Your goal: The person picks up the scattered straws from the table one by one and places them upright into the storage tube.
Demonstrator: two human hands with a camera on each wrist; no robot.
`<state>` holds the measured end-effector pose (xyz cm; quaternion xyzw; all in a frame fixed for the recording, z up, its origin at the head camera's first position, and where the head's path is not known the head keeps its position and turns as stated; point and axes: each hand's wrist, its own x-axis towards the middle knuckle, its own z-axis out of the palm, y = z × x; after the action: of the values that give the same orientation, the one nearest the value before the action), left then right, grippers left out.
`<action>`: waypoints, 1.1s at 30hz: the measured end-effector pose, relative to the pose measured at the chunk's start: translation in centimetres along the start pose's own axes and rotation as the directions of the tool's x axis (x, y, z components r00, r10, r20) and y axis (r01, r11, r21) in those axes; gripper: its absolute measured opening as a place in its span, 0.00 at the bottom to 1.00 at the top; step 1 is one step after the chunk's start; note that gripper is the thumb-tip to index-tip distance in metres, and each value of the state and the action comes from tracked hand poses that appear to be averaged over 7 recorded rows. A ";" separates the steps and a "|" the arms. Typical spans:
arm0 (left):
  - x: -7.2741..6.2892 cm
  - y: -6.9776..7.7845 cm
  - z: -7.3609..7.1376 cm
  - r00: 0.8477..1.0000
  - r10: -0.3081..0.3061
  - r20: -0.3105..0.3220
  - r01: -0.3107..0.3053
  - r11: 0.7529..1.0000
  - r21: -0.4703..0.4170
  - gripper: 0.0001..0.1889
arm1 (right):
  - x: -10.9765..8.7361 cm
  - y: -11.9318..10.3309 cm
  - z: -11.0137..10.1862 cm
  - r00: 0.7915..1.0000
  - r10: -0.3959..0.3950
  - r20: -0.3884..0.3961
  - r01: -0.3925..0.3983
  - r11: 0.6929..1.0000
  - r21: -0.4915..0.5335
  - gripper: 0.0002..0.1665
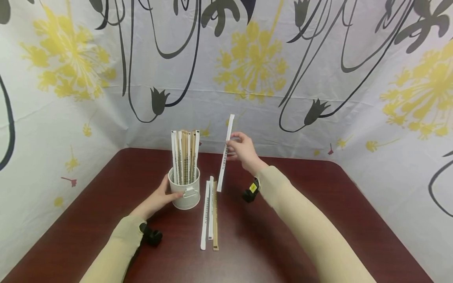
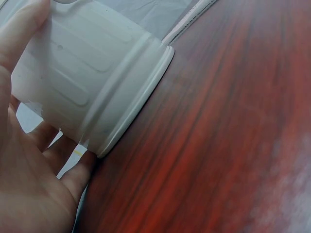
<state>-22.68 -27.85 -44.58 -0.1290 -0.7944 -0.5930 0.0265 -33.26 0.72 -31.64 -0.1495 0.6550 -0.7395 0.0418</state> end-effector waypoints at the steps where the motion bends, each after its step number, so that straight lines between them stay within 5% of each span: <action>1: 0.0 0.0 0.0 1.000 0.002 0.001 -0.002 1.000 -0.003 0.53 | 0.1 -0.6 0.4 1.000 -0.020 -0.002 0.020 1.000 0.003 0.13; 8: 0.0 -0.2 -0.1 1.000 0.011 -0.005 -0.011 1.000 -0.004 0.53 | 0.3 -3.1 3.5 0.991 -0.133 0.029 0.132 0.991 0.024 0.13; 19: -0.3 -0.2 -0.1 1.000 -0.008 -0.001 0.008 1.000 0.000 0.53 | 0.3 -2.6 6.0 0.977 -0.209 0.045 0.206 0.977 0.062 0.12; 27: -0.1 -0.1 -0.3 1.000 0.002 -0.004 -0.002 1.000 -0.005 0.52 | -0.2 0.8 7.2 0.980 -0.172 0.095 0.170 0.985 0.034 0.13; 33: 0.1 0.0 -0.1 1.000 0.000 0.005 0.000 1.000 -0.013 0.52 | -1.2 3.6 7.5 0.984 -0.146 0.105 0.157 0.982 -0.101 0.14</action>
<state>-22.81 -27.93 -44.55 -0.1307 -0.7907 -0.5976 0.0238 -30.52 -6.59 -34.63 -0.2368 0.6784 -0.6955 0.0090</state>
